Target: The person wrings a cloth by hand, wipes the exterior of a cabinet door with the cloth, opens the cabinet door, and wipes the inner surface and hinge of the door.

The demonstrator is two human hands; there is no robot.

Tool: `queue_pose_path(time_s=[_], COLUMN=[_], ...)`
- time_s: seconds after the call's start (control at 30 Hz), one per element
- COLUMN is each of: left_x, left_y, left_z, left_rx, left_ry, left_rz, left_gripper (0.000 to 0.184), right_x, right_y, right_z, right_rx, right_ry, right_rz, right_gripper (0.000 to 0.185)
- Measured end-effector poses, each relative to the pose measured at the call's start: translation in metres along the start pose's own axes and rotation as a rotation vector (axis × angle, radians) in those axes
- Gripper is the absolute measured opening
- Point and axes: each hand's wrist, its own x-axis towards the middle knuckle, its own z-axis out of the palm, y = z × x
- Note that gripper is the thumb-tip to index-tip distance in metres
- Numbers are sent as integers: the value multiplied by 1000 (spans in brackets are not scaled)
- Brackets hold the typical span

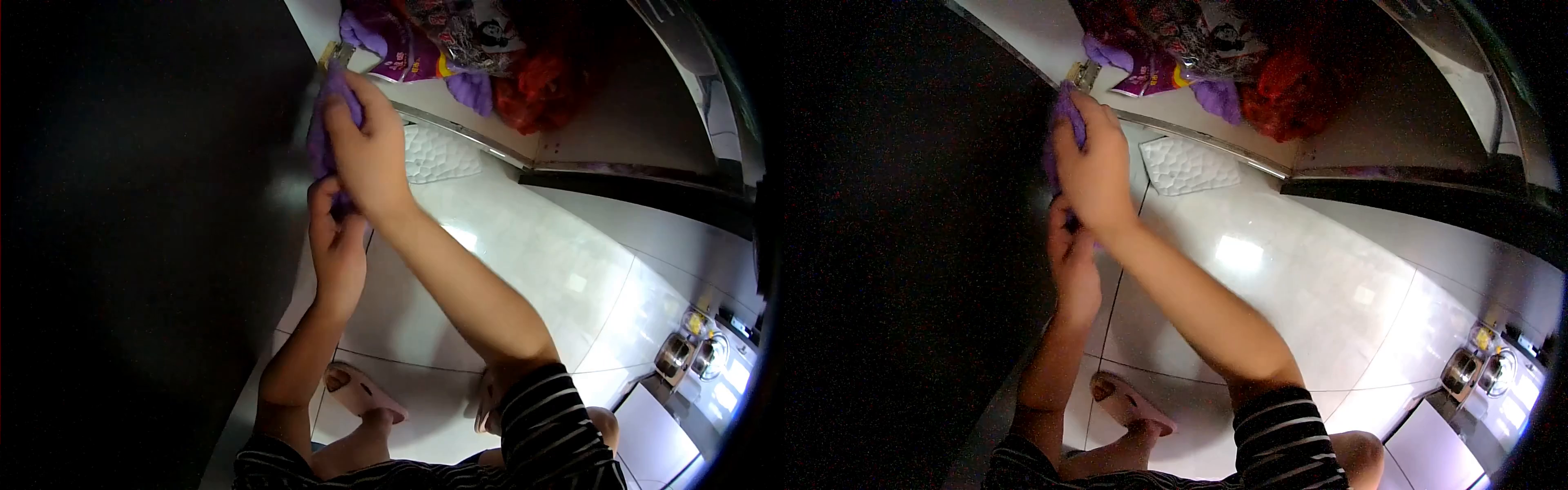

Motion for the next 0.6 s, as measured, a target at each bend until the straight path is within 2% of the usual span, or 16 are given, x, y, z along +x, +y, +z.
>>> queue_pose_path(time_s=[0.07,0.13,0.23,0.27,0.37,0.4,0.47,0.57,0.6], left_x=[-10,-25,-30,-26,-4,1,3,0,-2], left_y=[3,-2,-20,-24,-1,6,4,-9,-13], left_z=[-4,-22,-30,-31,-13,-6,-2,-3,-2], left_rx=[29,394,204,221,113,49,80,167,161], left_ry=[46,142,186,145,42,11,1,10,11], left_rz=[122,58,264,292,151,65,24,-9,10], left_gripper=[37,40,48,48,48,48,48,50,50], right_x=[-17,-34,-35,-29,8,18,28,13,13], right_y=[-24,-45,-44,-37,-5,6,26,32,23], right_z=[4,14,34,35,35,32,27,23,23], right_rx=[50,57,-14,0,-115,-153,-230,-242,-275], right_ry=[53,49,88,100,186,165,123,97,103], right_rz=[-141,-332,-290,-183,-211,-226,-256,55,77], right_gripper=[31,29,28,29,28,28,28,24,25])
